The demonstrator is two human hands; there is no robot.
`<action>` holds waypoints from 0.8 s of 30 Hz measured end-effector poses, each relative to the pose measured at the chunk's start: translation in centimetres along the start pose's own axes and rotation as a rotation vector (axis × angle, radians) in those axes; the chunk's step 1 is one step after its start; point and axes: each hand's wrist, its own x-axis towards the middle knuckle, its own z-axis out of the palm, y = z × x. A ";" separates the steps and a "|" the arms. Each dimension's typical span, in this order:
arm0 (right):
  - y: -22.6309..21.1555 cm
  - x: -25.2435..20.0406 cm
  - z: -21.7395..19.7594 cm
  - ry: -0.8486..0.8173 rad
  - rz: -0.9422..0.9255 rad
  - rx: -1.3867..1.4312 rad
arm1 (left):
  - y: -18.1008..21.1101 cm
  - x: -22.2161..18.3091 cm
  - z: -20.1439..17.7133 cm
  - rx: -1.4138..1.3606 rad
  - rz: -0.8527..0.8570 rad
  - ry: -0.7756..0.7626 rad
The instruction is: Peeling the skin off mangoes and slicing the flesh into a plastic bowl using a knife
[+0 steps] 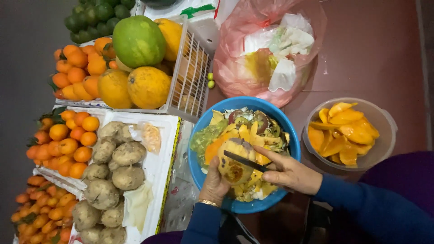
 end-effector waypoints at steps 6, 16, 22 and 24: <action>1.8 -0.2 0.9 0.016 -0.031 -0.009 | 1.2 -1.4 -1.1 0.115 -0.010 0.005; 1.4 -0.2 1.7 0.121 0.047 -0.098 | 2.1 -4.0 5.9 0.271 -0.029 -0.016; 2.4 0.8 1.2 0.088 0.089 0.047 | 3.9 -5.6 11.6 0.491 0.041 -0.104; 0.7 0.7 1.7 0.136 0.208 0.081 | 4.6 -6.3 14.0 0.738 -0.008 -0.024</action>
